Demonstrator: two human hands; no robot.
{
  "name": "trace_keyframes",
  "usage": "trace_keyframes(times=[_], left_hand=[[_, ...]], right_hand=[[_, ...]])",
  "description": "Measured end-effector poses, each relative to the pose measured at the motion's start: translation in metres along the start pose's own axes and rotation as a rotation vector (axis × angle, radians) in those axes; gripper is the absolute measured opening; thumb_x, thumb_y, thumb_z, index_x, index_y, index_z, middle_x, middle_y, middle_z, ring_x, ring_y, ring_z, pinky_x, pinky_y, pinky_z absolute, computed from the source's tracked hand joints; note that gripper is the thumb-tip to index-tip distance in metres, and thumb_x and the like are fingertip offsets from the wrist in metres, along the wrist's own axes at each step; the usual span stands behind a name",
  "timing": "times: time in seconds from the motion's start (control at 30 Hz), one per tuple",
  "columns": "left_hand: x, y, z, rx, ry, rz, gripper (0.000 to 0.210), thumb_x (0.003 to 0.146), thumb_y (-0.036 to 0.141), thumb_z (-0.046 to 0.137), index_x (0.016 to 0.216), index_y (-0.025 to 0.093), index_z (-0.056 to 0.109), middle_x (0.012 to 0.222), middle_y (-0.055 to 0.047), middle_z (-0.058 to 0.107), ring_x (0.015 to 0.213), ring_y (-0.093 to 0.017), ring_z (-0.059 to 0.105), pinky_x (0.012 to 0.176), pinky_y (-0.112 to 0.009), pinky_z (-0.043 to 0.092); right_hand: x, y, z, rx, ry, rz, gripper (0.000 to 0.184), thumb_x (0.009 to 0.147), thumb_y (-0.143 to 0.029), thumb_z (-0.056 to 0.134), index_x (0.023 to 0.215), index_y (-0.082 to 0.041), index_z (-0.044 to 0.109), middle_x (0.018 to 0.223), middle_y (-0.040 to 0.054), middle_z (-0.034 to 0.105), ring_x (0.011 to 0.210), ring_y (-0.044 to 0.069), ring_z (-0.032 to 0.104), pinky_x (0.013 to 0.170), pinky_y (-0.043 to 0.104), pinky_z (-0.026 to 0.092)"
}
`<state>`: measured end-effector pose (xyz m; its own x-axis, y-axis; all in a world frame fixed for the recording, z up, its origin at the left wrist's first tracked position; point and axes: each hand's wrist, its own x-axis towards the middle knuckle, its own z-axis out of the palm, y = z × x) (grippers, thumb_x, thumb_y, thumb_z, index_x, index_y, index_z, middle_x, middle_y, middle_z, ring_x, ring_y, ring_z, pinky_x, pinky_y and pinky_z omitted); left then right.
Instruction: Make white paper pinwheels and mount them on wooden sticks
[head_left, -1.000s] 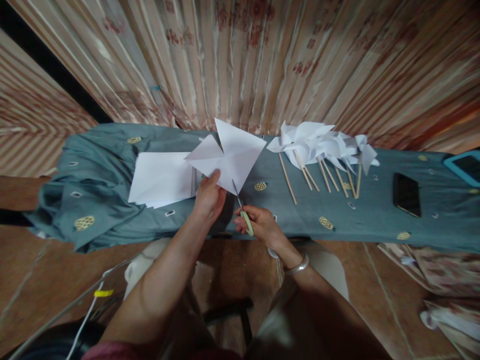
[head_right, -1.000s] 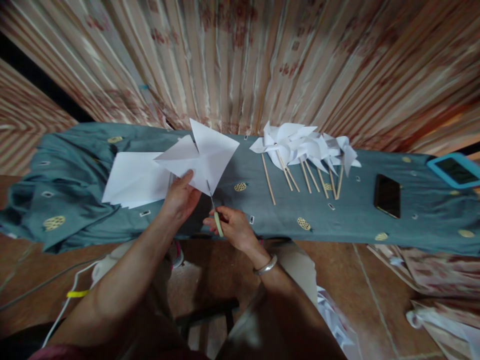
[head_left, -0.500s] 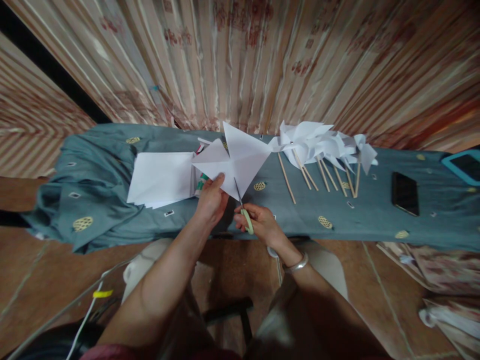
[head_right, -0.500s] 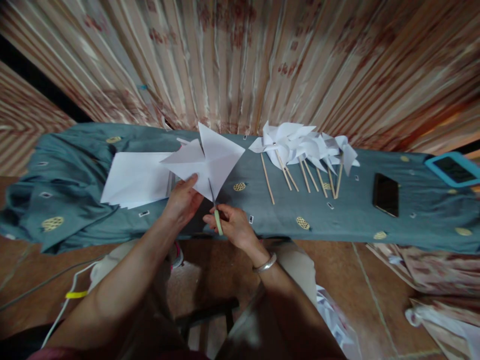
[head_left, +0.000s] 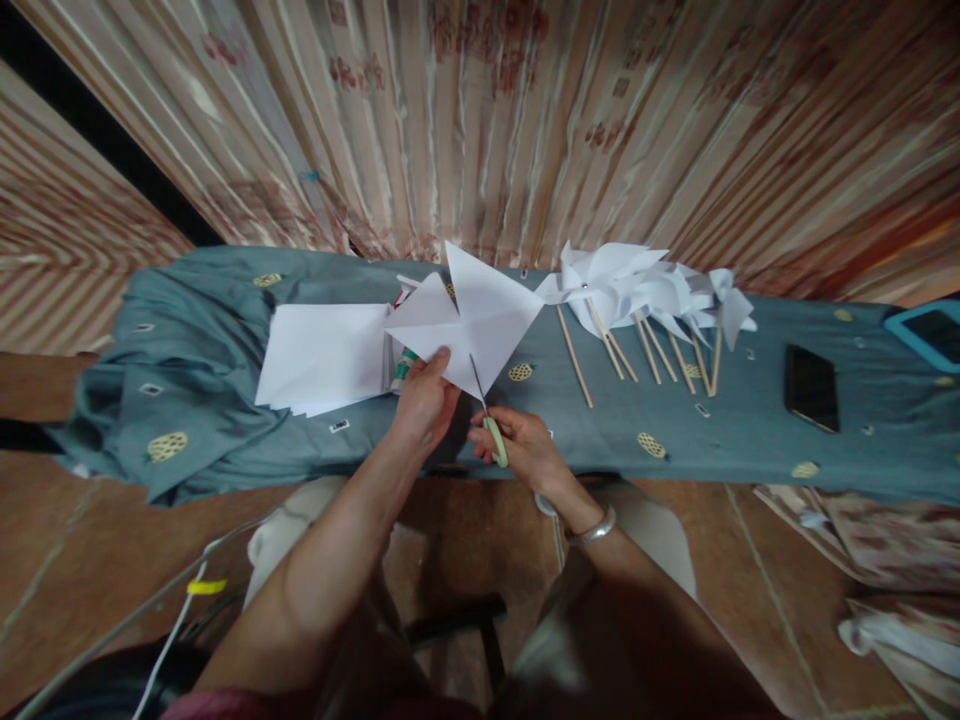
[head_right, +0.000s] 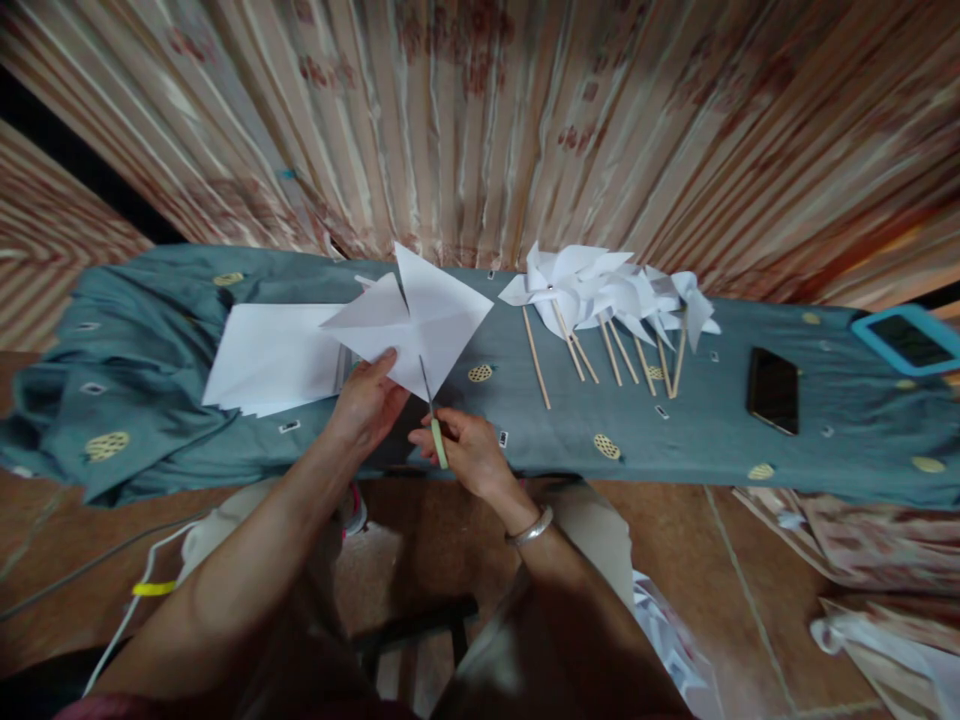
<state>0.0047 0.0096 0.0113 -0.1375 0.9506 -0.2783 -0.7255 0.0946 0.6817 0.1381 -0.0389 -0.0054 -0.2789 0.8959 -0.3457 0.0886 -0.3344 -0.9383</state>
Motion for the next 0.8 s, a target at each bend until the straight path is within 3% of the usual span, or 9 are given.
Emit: trace_keyframes(times=[0.3,0.8], left_hand=[[-0.0034,-0.0043,-0.0022,0.079,-0.041,-0.001,0.034,0.071,0.024,0.075,0.102,0.017,0.063,0.091,-0.005,0.074,0.092,-0.022,0.069,0.089,-0.034,0.051],[-0.0037,-0.0041,-0.0029,0.081,-0.041,-0.007,0.031,0.065,0.023,0.076,0.093,0.017,0.065,0.083,-0.003,0.073,0.085,-0.021,0.069,0.084,-0.034,0.052]], right_hand=[[0.0017,0.0037,-0.0031,0.0,0.03,-0.041,0.046,0.062,-0.053,0.079,0.089,-0.018,0.067,0.058,-0.0025,0.065,0.048,0.01,0.057,0.05,0.022,0.046],[0.0024,0.0019,-0.0033,0.021,0.033,-0.022,0.046,0.058,-0.055,0.08,0.082,-0.018,0.067,0.053,-0.0037,0.062,0.045,0.01,0.055,0.047,0.022,0.043]])
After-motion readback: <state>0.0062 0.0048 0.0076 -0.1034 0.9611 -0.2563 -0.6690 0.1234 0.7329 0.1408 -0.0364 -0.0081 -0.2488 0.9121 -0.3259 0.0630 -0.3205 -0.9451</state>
